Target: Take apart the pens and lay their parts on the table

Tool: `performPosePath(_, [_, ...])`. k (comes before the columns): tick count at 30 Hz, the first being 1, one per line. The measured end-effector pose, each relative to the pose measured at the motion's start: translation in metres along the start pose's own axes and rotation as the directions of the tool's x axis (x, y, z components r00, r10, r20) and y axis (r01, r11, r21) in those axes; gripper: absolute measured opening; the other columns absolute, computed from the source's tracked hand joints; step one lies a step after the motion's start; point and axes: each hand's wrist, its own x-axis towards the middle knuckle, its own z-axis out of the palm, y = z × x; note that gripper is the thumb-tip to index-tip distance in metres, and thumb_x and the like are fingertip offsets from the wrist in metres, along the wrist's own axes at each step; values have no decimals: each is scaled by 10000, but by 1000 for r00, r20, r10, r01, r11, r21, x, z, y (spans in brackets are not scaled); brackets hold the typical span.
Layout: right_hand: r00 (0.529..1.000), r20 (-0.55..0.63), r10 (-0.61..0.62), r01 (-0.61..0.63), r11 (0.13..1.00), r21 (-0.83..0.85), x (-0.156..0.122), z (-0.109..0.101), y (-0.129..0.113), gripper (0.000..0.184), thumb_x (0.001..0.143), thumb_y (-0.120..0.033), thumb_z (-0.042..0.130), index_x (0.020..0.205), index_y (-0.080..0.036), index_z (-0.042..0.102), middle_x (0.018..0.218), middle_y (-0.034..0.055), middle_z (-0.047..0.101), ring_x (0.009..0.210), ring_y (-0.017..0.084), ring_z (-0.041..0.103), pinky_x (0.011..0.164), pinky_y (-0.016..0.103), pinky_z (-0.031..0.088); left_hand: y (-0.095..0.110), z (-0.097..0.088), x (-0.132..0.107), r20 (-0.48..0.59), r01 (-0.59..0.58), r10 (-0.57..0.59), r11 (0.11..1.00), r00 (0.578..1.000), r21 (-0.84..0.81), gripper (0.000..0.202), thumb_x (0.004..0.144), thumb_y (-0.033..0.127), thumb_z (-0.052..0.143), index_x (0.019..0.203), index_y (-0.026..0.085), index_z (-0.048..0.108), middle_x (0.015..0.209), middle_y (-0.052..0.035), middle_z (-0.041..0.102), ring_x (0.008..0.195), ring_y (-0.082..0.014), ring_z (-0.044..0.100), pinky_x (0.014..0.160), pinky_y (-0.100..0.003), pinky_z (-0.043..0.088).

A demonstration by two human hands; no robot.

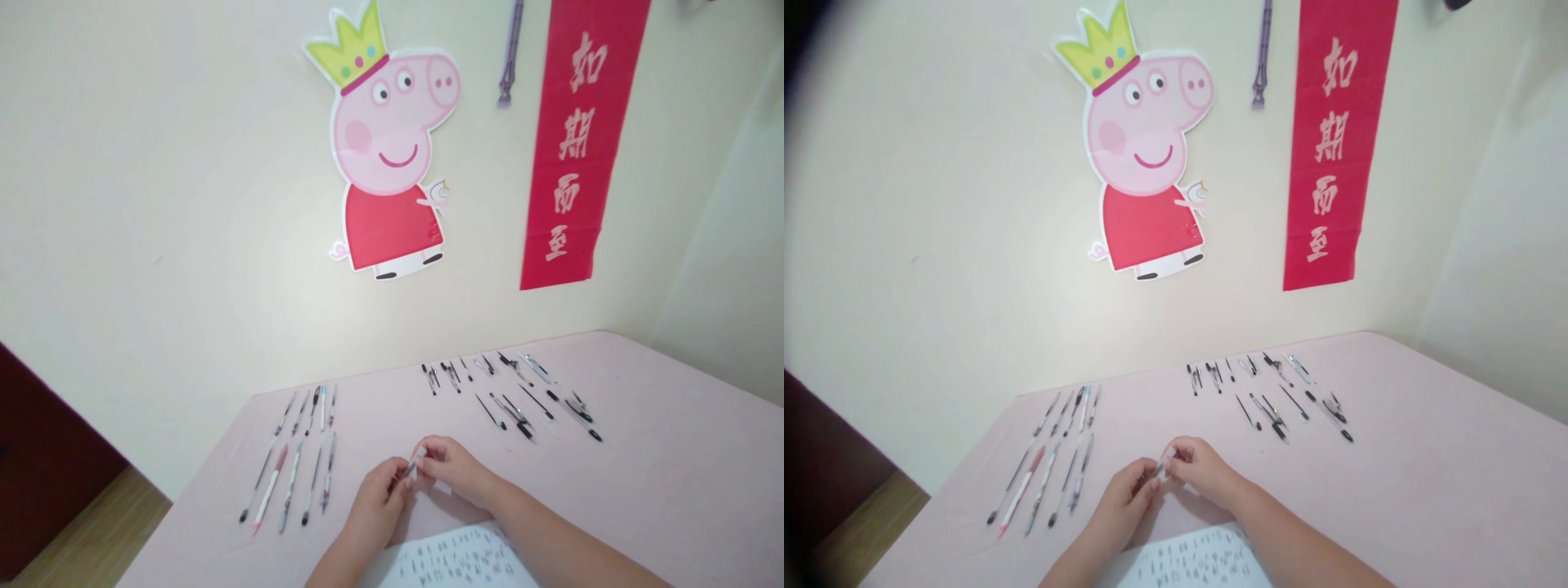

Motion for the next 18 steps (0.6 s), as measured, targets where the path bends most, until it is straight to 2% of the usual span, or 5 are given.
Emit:
performPosePath(4, [998,32,-58,64,969,-239,-1,-3,4,304,837,-385,453,674,-155,565,593,-12,530,577,117,489,592,238,381,7,-5,-3,-51,-12,22,980,998,197,206,810,202,407,927,190,577,899,-53,627,850,-176,550,768,-280,389])
performPosePath(7, [993,50,-108,119,875,-469,-1,-2,6,277,841,-303,438,629,-160,545,606,-11,524,606,119,482,594,227,361,9,-2,-5,-29,-35,45,961,999,275,195,827,221,399,932,199,562,897,-48,614,830,-172,547,746,-274,388])
performPosePath(10, [991,67,-120,136,791,-597,-2,0,6,237,816,-248,455,613,-161,541,599,-17,513,598,114,462,573,218,337,9,2,-5,-17,-36,45,933,999,357,178,846,261,390,878,203,555,847,-41,605,787,-172,542,702,-269,379])
performPosePath(13, [994,53,-100,112,784,-610,-3,1,5,210,799,-233,468,623,-161,557,591,-19,511,586,111,453,562,216,330,7,4,-4,-15,-41,52,918,999,395,200,865,266,355,838,201,543,829,-41,597,766,-168,539,683,-264,369])
performPosePath(18, [997,-1,-72,65,915,-398,-3,2,3,86,752,-188,518,738,-173,602,622,-25,539,594,112,468,563,213,352,6,2,-3,-5,-42,48,912,999,408,214,872,273,340,822,204,537,824,-43,588,759,-166,535,667,-262,354])
